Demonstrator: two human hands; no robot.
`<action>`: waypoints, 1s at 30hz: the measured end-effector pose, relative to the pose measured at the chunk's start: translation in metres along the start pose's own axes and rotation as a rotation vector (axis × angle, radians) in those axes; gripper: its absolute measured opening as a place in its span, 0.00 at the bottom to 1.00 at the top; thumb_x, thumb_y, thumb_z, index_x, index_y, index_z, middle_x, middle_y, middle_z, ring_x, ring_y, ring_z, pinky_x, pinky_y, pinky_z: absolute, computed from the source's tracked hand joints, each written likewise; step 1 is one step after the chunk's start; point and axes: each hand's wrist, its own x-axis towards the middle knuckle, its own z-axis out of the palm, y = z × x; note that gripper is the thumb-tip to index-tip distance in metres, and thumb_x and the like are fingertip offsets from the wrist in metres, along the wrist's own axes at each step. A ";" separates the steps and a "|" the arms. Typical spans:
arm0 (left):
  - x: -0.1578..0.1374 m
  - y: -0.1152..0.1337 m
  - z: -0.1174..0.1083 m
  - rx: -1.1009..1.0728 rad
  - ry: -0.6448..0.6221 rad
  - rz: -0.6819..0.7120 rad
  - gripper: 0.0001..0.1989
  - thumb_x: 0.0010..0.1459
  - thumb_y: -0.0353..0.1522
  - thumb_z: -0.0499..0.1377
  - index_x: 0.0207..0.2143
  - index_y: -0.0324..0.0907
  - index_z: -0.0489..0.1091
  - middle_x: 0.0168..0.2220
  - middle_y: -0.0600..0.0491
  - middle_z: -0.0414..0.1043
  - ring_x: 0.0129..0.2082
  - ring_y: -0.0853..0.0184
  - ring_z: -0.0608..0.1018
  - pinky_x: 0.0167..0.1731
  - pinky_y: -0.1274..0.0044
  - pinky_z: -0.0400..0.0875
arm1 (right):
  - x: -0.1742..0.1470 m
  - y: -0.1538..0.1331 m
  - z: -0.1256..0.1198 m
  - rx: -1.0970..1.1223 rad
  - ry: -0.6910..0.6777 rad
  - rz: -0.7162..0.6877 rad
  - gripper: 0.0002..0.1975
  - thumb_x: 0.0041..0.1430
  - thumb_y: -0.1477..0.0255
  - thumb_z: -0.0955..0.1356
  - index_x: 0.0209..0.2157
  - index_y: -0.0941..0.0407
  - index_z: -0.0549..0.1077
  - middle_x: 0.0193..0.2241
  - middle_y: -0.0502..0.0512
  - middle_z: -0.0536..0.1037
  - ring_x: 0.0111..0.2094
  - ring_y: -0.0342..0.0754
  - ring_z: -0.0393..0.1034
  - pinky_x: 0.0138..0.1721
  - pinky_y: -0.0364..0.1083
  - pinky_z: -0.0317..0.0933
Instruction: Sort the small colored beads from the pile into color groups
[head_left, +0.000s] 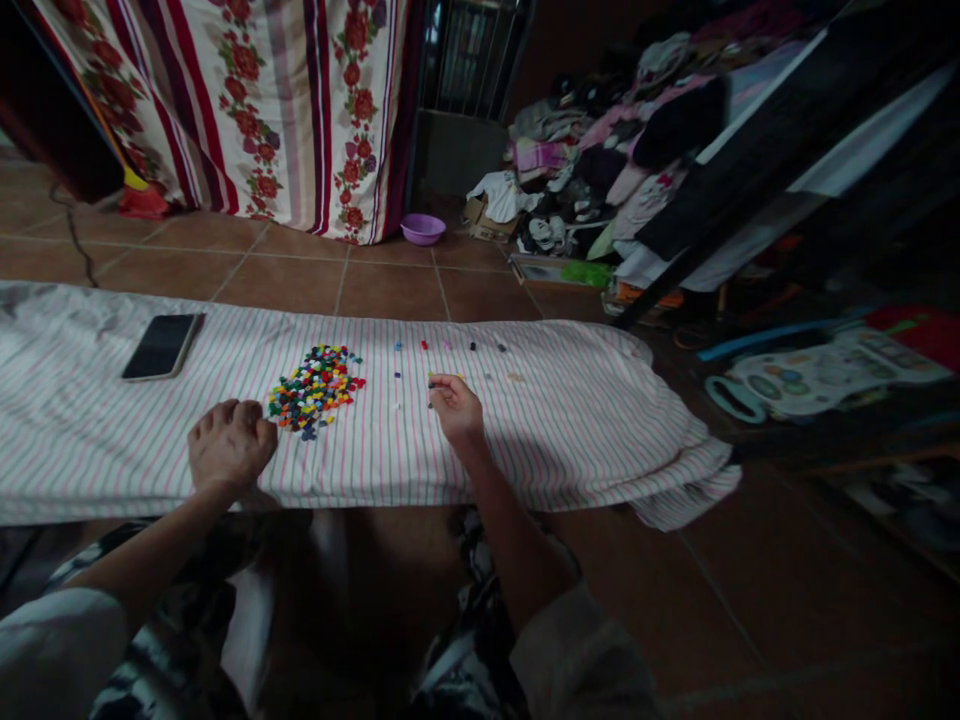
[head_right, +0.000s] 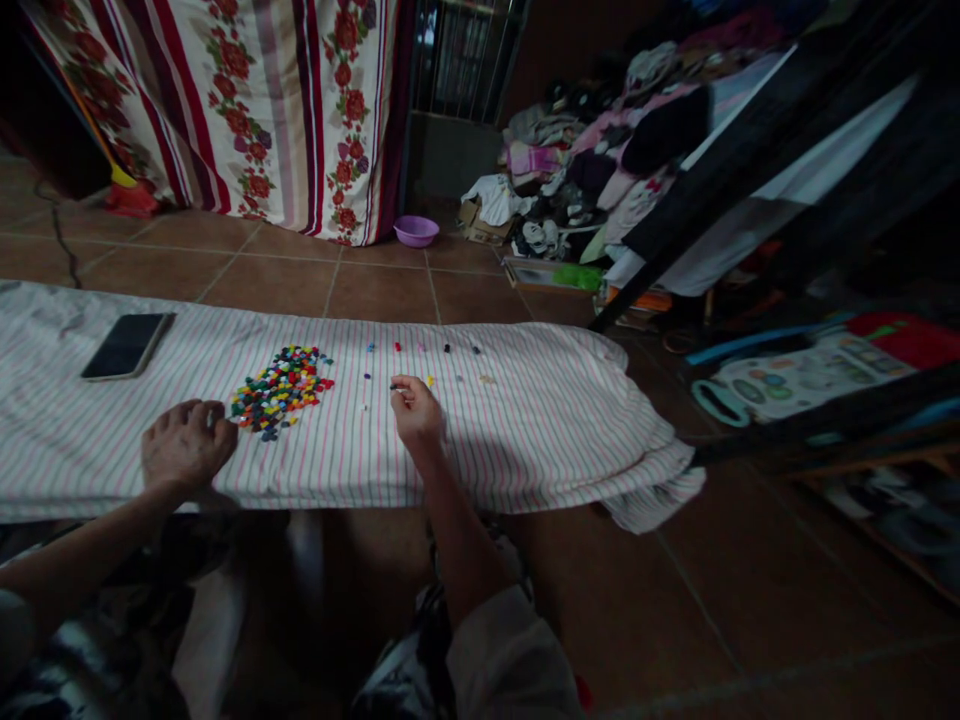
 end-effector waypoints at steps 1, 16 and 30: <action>0.000 0.000 0.000 -0.004 0.001 -0.001 0.14 0.58 0.34 0.50 0.41 0.39 0.71 0.46 0.39 0.70 0.49 0.49 0.71 0.47 0.59 0.65 | 0.000 0.003 -0.005 -0.009 0.006 0.006 0.12 0.54 0.67 0.64 0.40 0.54 0.73 0.35 0.53 0.77 0.33 0.45 0.72 0.34 0.44 0.68; 0.002 0.001 -0.001 0.104 -0.098 -0.046 0.18 0.58 0.37 0.47 0.45 0.40 0.69 0.52 0.41 0.68 0.51 0.50 0.69 0.49 0.60 0.64 | -0.002 0.007 -0.048 -0.201 0.030 -0.128 0.13 0.55 0.73 0.62 0.38 0.55 0.77 0.39 0.56 0.78 0.39 0.48 0.73 0.44 0.47 0.69; 0.004 0.014 -0.019 0.105 -0.288 -0.105 0.24 0.62 0.40 0.43 0.53 0.36 0.65 0.57 0.38 0.62 0.58 0.48 0.64 0.54 0.58 0.60 | -0.008 0.038 -0.063 -0.270 0.073 -0.125 0.14 0.53 0.76 0.62 0.40 0.53 0.73 0.38 0.54 0.78 0.38 0.47 0.74 0.45 0.48 0.69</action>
